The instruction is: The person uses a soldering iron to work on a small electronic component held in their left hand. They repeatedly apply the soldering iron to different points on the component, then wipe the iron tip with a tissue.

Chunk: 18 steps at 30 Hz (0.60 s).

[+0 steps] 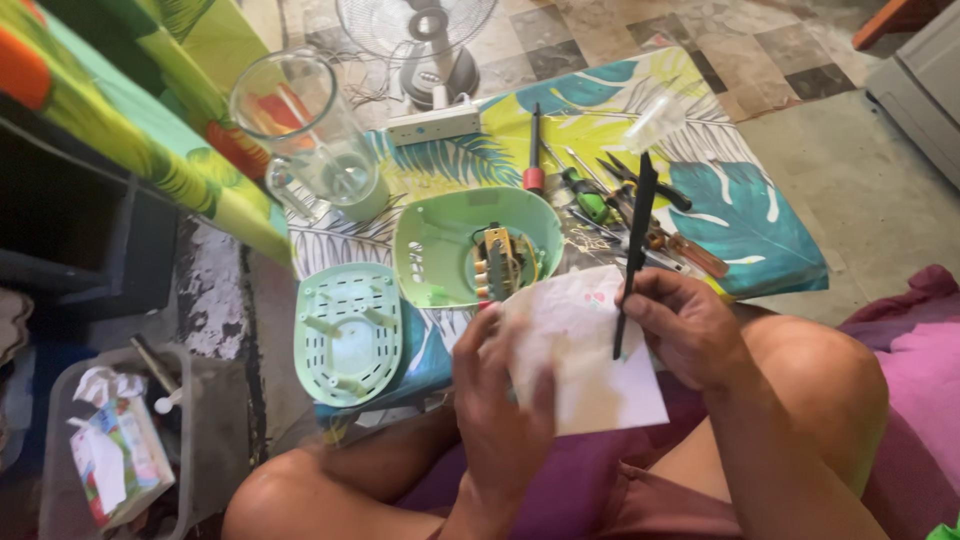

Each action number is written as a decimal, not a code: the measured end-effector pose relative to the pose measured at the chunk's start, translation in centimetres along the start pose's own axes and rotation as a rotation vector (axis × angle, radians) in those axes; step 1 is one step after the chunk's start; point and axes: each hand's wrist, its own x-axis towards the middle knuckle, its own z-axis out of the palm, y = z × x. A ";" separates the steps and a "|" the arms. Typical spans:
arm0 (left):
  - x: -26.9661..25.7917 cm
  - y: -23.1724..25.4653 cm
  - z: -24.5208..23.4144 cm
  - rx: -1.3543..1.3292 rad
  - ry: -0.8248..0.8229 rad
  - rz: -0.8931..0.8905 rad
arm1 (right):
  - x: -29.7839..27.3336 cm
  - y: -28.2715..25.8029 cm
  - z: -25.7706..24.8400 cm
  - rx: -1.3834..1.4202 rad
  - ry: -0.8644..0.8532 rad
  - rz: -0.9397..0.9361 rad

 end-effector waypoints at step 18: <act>-1.9 0.3 3.4 -0.783 -0.104 -0.475 | -2.8 -2.0 0.3 0.098 0.012 -0.059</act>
